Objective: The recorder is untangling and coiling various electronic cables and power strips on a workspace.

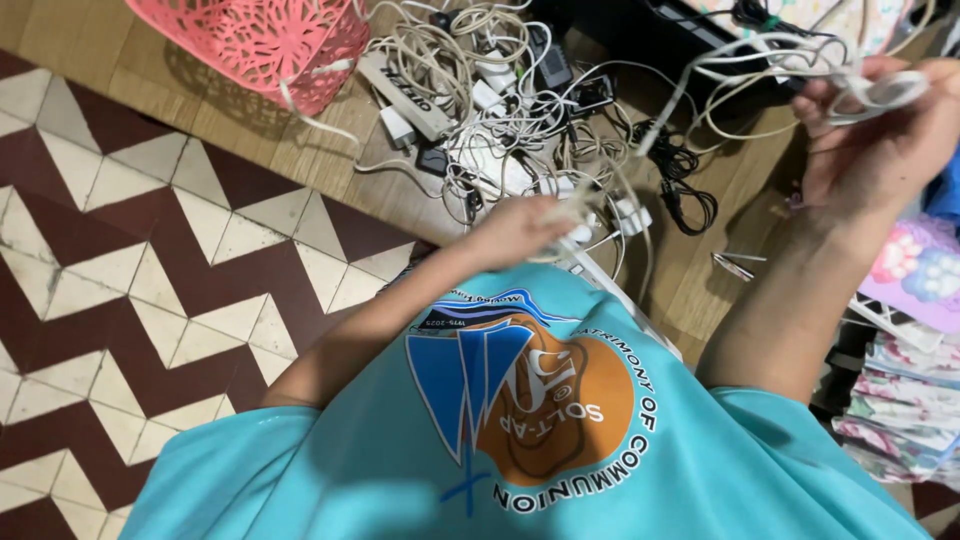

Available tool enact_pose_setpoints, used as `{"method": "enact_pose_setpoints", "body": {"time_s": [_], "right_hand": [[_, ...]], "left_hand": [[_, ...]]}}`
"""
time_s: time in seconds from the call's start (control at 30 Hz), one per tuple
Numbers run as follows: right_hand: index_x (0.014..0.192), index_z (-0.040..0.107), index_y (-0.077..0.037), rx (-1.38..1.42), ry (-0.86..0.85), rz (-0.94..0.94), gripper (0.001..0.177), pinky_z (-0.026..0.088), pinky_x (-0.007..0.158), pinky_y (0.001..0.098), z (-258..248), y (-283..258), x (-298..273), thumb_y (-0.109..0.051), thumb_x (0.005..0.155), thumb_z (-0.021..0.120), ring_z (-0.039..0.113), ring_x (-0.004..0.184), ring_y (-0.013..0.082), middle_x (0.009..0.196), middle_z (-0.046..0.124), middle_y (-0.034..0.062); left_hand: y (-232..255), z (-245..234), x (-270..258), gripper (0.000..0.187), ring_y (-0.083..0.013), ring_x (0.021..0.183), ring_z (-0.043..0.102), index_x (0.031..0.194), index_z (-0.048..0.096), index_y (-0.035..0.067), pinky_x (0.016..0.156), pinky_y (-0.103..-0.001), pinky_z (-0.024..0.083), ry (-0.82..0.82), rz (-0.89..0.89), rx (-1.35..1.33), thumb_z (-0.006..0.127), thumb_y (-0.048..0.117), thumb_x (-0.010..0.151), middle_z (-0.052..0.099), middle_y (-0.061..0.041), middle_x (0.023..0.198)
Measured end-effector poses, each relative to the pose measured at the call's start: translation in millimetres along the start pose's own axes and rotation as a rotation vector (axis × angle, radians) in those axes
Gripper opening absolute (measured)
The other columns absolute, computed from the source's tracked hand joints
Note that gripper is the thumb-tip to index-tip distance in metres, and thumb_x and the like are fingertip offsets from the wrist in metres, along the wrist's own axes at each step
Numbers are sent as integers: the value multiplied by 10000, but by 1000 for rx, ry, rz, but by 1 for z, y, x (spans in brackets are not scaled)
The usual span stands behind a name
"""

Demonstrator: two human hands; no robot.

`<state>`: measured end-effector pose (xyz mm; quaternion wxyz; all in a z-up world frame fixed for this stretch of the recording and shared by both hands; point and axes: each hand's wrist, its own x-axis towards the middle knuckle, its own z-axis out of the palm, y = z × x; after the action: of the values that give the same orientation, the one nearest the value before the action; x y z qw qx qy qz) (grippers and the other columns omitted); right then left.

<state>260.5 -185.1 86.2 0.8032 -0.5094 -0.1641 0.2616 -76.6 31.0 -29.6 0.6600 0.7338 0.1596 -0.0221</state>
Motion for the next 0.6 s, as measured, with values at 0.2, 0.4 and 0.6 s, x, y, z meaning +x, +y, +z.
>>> {"method": "enact_pose_setpoints", "body": {"time_s": [0.2,0.4,0.6], "right_hand": [[1119,467,-49,-189,-99,-20,101,633,741,487,64,30,-4,-100,1161,390,718,845,366,1023,639,193],[1077,517,-19,-202,-66,32,108,685,766,470,67,70,8,-2,1086,411,752,903,340,1043,680,206],[1187,657,-33,-1313,-231,-131,258,508,705,357,137,77,-5,-63,950,753,631,834,239,1038,652,137]], "left_hand": [[38,3,-25,408,-320,720,690,1066,644,123,676,-483,528,-232,237,305,611,515,960,691,-129,767],[48,4,-34,467,-411,836,683,992,597,95,716,-560,500,-271,344,418,605,559,949,699,-162,820],[49,3,-37,466,-408,839,684,962,602,102,717,-558,503,-264,351,408,609,567,937,703,-160,818]]}}
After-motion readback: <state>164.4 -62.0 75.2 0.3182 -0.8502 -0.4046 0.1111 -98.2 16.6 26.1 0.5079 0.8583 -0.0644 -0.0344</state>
